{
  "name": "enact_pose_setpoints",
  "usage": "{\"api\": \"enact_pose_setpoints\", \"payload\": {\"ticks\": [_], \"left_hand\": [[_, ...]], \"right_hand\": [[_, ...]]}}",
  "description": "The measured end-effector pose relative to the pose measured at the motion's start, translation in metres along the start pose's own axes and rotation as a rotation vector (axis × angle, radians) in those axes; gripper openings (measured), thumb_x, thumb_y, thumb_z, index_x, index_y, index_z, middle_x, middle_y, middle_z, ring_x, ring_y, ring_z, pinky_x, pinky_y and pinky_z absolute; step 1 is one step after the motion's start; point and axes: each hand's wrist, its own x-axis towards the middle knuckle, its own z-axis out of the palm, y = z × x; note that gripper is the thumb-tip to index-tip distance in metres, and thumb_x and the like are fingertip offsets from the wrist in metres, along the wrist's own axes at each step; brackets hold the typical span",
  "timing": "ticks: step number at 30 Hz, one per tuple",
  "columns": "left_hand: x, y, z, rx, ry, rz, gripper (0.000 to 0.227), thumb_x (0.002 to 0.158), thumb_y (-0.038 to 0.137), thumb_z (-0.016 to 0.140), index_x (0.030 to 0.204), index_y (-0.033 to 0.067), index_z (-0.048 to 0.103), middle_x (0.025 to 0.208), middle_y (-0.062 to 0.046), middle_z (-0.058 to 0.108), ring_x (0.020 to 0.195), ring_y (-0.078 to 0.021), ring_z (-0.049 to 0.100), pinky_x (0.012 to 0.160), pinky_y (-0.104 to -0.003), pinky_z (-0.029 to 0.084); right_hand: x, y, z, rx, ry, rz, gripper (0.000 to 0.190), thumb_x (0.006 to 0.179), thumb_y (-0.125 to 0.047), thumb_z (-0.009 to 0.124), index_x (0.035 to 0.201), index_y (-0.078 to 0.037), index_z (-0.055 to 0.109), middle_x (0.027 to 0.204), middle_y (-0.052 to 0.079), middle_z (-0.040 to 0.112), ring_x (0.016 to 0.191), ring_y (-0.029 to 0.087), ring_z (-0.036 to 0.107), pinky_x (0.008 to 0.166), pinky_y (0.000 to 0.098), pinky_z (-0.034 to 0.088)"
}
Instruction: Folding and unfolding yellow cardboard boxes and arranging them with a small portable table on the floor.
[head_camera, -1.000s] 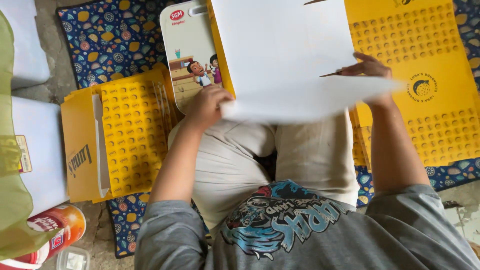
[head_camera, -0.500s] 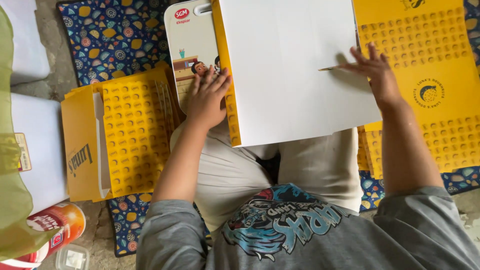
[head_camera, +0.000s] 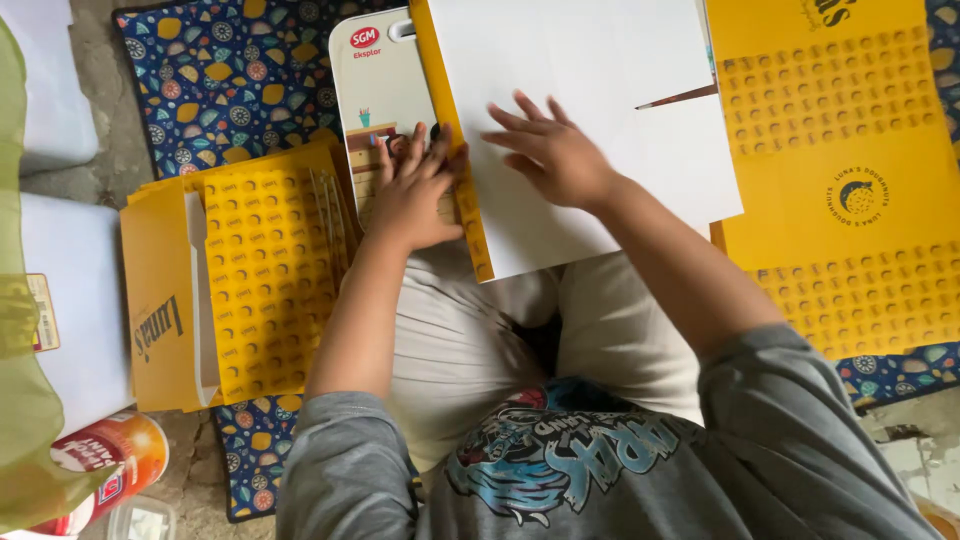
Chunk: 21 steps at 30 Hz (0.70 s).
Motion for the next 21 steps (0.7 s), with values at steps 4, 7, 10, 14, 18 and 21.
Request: {"api": "enact_pose_setpoints", "payload": {"ticks": [4, 7, 10, 14, 18, 21], "left_hand": [[0.001, -0.006, -0.002, 0.094, -0.029, 0.062, 0.092, 0.056, 0.068, 0.085, 0.122, 0.0075, 0.064, 0.168, -0.012, 0.031, 0.158, -0.0366, -0.003, 0.113, -0.081, -0.006], [0.002, -0.006, -0.017, 0.031, -0.182, 0.022, 0.148, 0.058, 0.091, 0.069, 0.166, 0.0124, 0.006, 0.174, 0.002, -0.004, 0.158, -0.0301, -0.011, 0.114, -0.077, -0.015], [0.005, -0.009, -0.021, -0.159, -0.224, 0.026, 0.145, 0.052, 0.098, 0.049, 0.166, 0.0153, 0.014, 0.173, 0.004, 0.001, 0.157, -0.0269, -0.013, 0.114, -0.073, -0.018], [0.007, -0.006, 0.004, -0.117, 0.005, -0.051, 0.077, 0.097, 0.055, 0.057, 0.16, 0.017, 0.035, 0.169, 0.006, 0.026, 0.158, -0.0238, 0.015, 0.12, -0.069, 0.0], [0.008, 0.0, 0.007, -0.08, 0.074, -0.103, 0.087, 0.091, 0.053, 0.068, 0.162, 0.0167, 0.033, 0.17, 0.007, 0.022, 0.158, -0.0239, 0.018, 0.116, -0.076, 0.002], [0.006, 0.008, -0.008, -0.105, -0.003, -0.122, 0.103, 0.084, 0.057, 0.075, 0.164, 0.0173, 0.023, 0.172, 0.008, 0.016, 0.16, -0.0228, 0.012, 0.116, -0.076, -0.005]], "right_hand": [[0.045, 0.026, 0.049, -0.01, 0.03, 0.097, 0.046, 0.111, -0.022, 0.051, 0.156, -0.015, 0.047, 0.165, 0.012, 0.034, 0.153, 0.047, 0.015, 0.114, 0.0736, 0.016], [0.049, 0.023, 0.057, -0.295, -0.052, 0.105, 0.059, 0.105, -0.051, 0.048, 0.159, -0.026, 0.044, 0.167, 0.002, 0.034, 0.154, 0.039, 0.022, 0.117, 0.0688, 0.013], [0.051, 0.007, 0.043, -0.235, -0.152, 0.191, 0.067, 0.103, -0.059, 0.04, 0.161, -0.026, 0.036, 0.169, 0.001, 0.026, 0.157, 0.033, 0.013, 0.122, 0.0614, 0.004], [0.052, 0.0, 0.045, -0.305, -0.158, 0.252, 0.077, 0.095, -0.063, 0.05, 0.161, -0.026, 0.037, 0.169, -0.001, 0.026, 0.156, 0.033, 0.013, 0.12, 0.0629, 0.004], [0.053, -0.008, 0.042, -0.273, -0.17, 0.324, 0.085, 0.087, -0.065, 0.06, 0.161, -0.029, 0.037, 0.171, -0.001, 0.019, 0.156, 0.036, -0.002, 0.118, 0.0719, -0.005], [0.049, -0.018, 0.04, -0.321, -0.198, 0.383, 0.091, 0.084, -0.068, 0.061, 0.162, -0.034, 0.029, 0.172, 0.011, 0.008, 0.155, 0.042, -0.006, 0.114, 0.0772, -0.008]]}}
